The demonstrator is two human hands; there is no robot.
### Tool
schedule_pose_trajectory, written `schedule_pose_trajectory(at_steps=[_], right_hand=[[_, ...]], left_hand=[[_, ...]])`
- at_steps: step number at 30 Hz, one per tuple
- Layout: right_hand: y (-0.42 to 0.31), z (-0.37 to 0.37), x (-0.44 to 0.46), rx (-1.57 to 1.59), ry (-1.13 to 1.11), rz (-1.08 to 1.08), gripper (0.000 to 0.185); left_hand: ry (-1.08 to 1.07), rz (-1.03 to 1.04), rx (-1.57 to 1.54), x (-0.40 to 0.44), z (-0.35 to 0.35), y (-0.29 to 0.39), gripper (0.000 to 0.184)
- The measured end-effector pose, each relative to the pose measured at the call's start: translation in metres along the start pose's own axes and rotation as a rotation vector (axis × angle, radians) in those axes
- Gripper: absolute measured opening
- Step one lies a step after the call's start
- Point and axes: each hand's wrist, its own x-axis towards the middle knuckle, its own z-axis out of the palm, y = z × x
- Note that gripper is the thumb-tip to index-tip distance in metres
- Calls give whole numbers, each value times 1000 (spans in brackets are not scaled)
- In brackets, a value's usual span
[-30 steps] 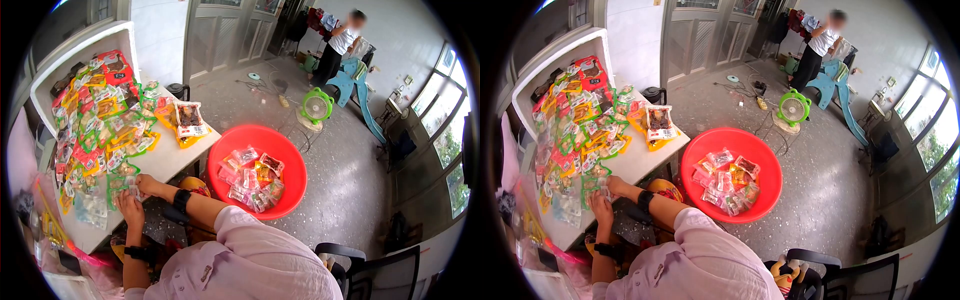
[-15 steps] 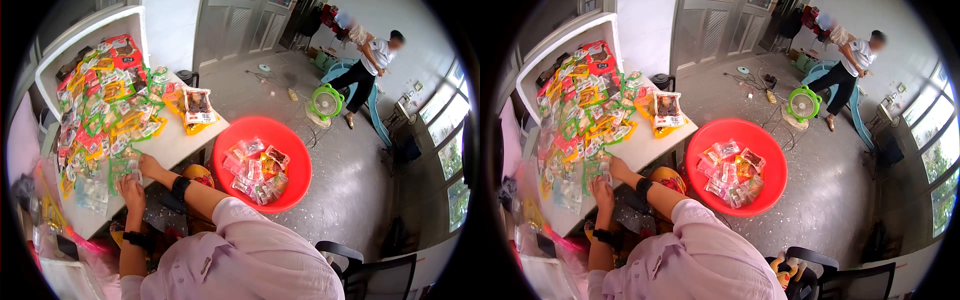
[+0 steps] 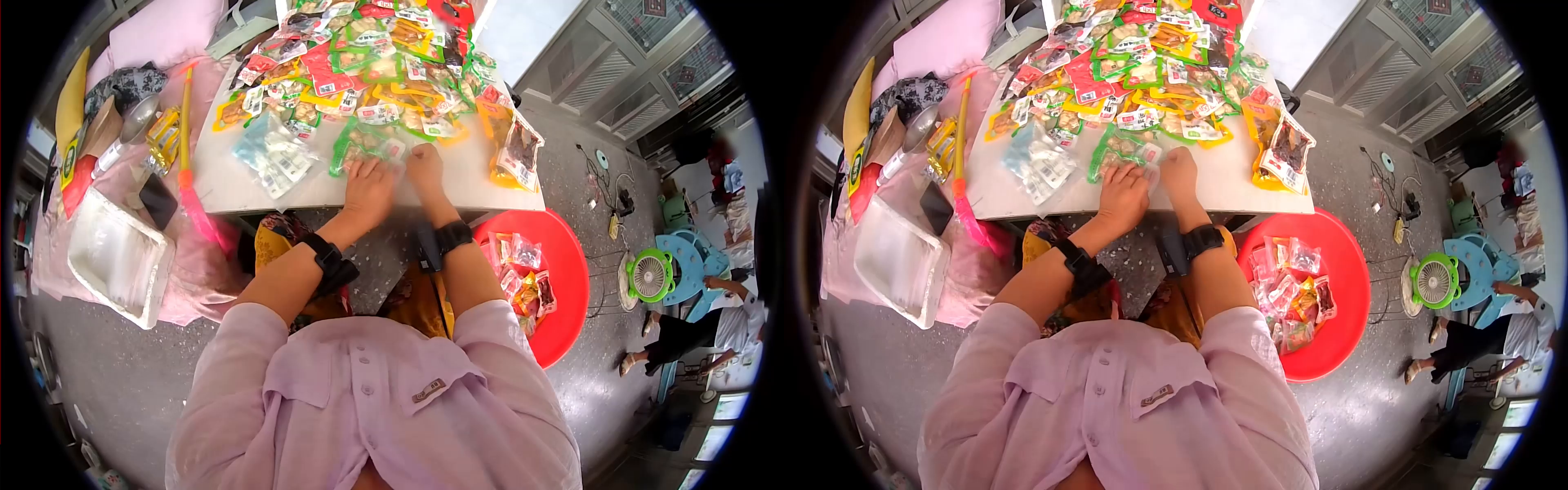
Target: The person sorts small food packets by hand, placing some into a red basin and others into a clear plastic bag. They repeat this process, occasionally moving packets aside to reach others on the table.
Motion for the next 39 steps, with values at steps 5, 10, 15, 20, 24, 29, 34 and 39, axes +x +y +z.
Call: schedule_pose_trajectory(at_steps=[5, 10, 15, 20, 24, 29, 34, 39], right_hand=[[1, -2, 4, -141, -63, -49, 9], [-2, -1, 6, -176, -134, 15, 10], [14, -8, 35, -385, -307, -303, 11], [-9, -14, 79, -116, -248, -203, 9], [-18, 3, 106, 29, -172, -197, 8], [-27, 28, 140, -17, -67, -268, 8], [-37, 40, 153, -176, -56, -301, 13], [-36, 48, 164, -211, -54, -320, 13]], left_hand=[[-28, -1, -9, 3, -14, -2, 14], [-47, -58, 31, 4, -19, -20, 12], [4, -43, -23, -5, -14, -20, 10], [-1, -65, -46, -5, -15, -20, 12], [-6, -66, -34, -4, -13, -21, 12], [-29, -83, -49, -6, -15, -19, 14], [-42, -76, -43, -7, -14, -20, 15], [-35, -56, -29, -4, -17, -20, 15]])
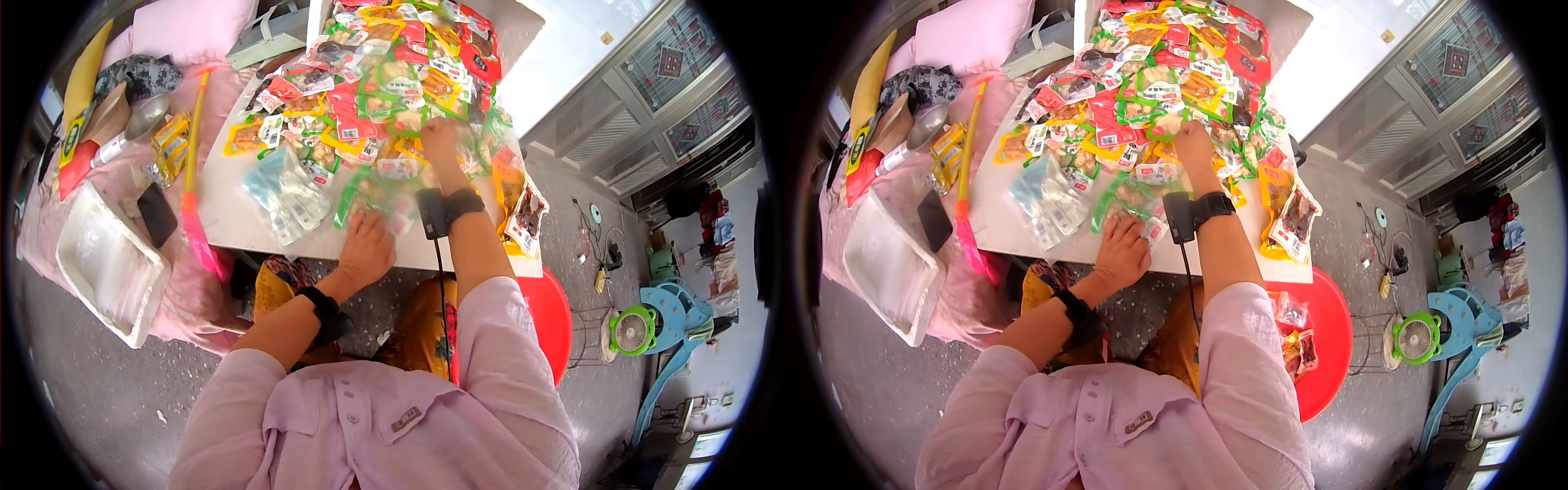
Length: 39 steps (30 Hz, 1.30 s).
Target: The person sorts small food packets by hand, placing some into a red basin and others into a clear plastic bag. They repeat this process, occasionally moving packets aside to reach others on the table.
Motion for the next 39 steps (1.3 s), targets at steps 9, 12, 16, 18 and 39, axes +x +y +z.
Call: schedule_pose_trajectory(at_steps=[9, 12, 16, 18, 39], right_hand=[[51, -9, 6, 81, 244, -107, 12], [128, -15, 19, -83, 213, -46, 11], [105, -84, 2, 134, 176, 358, 10], [136, -88, -2, 157, 227, 409, 10], [138, -76, -20, -541, -66, 243, 15]], left_hand=[[9, 0, -7, 0, 3, 1, 13], [11, -2, -10, 0, 2, 1, 13], [20, 8, -2, 1, 1, 1, 12], [26, 10, 1, 0, 2, 1, 11], [-17, -20, 17, 5, -2, 6, 10]])
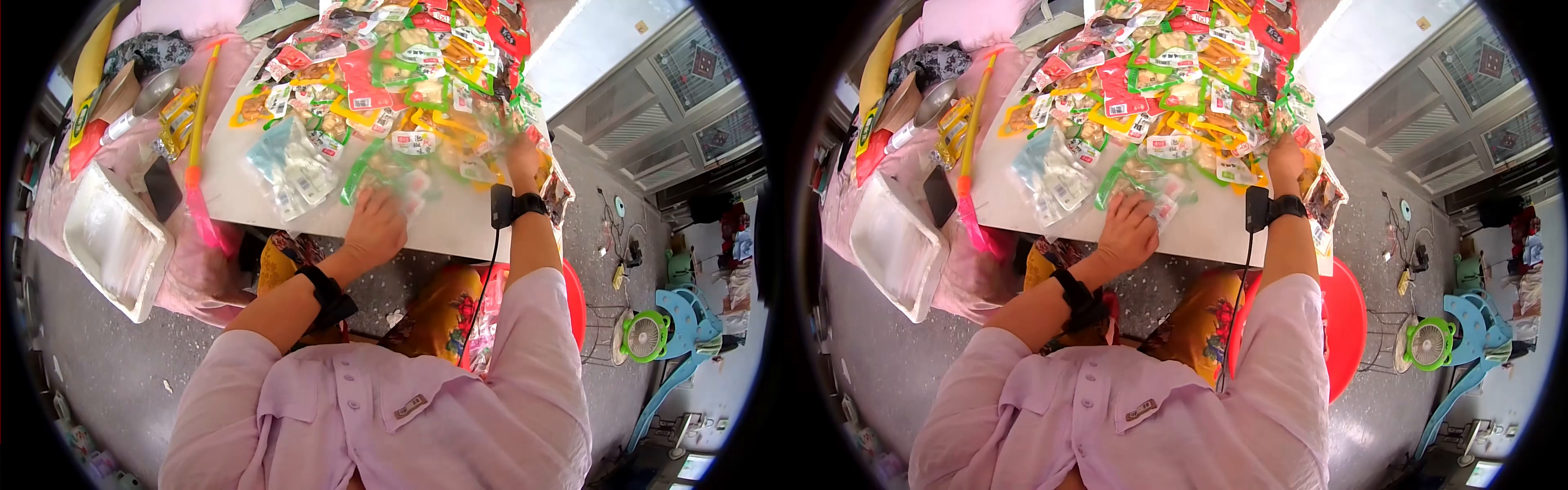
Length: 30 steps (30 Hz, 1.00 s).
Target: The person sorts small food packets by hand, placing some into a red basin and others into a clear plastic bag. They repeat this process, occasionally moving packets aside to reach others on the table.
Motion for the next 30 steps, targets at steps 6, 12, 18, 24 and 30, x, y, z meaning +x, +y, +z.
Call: schedule_pose_trajectory(at_steps=[6, 12, 18, 24, 30], right_hand=[[2, -31, -16, 250, 214, -31, 16], [23, -51, -37, 908, 79, 85, 16], [-11, -106, -107, 1143, 1, 0, 14], [-14, -115, -157, 1474, -462, 397, 11], [-26, -125, -196, 1247, -805, 416, 10]], left_hand=[[4, 8, 20, -1, 1, 0, 11], [41, 21, 14, -5, 2, -1, 9], [49, 38, 2, -4, 5, -5, 10], [111, -17, -40, -4, -4, 12, 8], [132, -15, -88, -1, -14, 19, 10]])
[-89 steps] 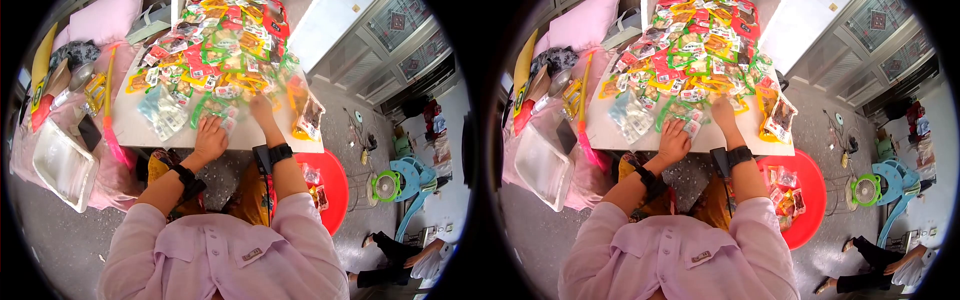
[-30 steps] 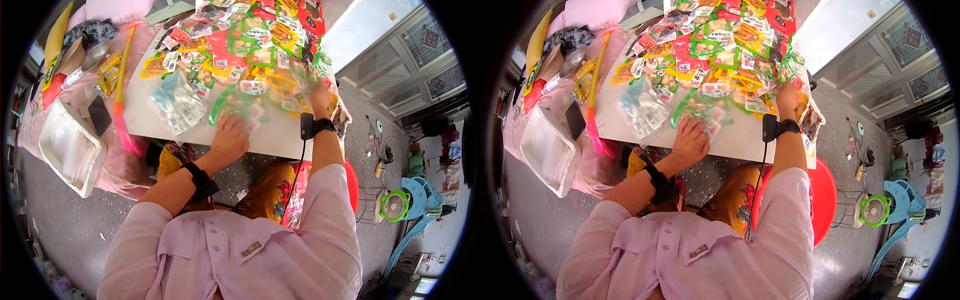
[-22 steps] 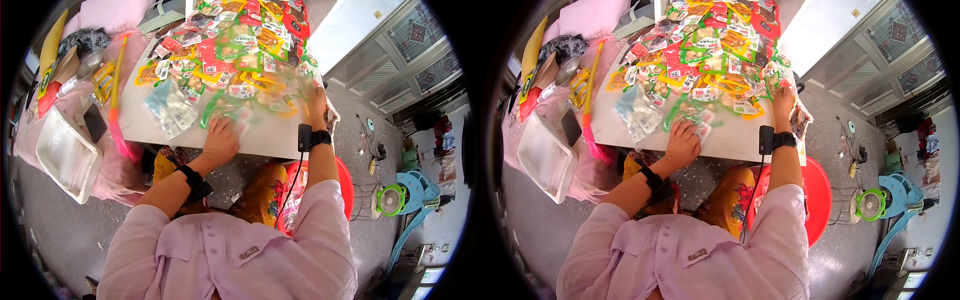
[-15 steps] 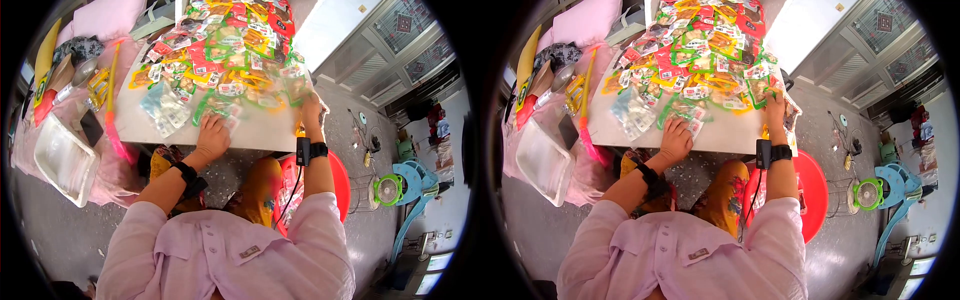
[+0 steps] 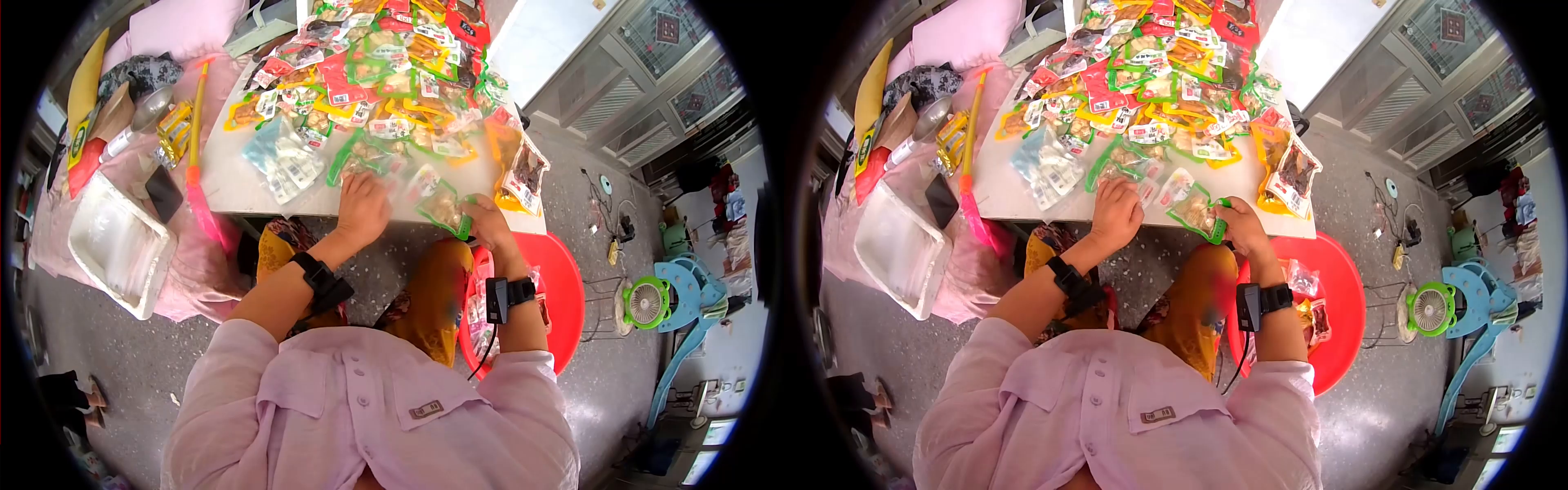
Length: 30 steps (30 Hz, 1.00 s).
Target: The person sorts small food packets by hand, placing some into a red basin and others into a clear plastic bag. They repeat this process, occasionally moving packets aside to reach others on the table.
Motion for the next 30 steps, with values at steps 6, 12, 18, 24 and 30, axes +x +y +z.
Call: schedule_pose_trajectory(at_steps=[6, 12, 18, 24, 30], right_hand=[[-19, 35, -13, -61, -43, 111, 15], [11, 42, 27, 125, -135, 64, 19], [10, 80, 45, 204, -122, 56, 16], [3, 88, 35, 188, -120, 94, 13], [10, 92, 44, 193, -82, 6, 9]], left_hand=[[2, -26, -63, 0, -5, 7, 8], [-68, 58, -17, -1, -11, 13, 8], [-48, 107, 5, -6, -12, 14, 8], [-39, 95, 4, -9, -16, 9, 9], [-39, 112, 11, -9, -15, 10, 9]])
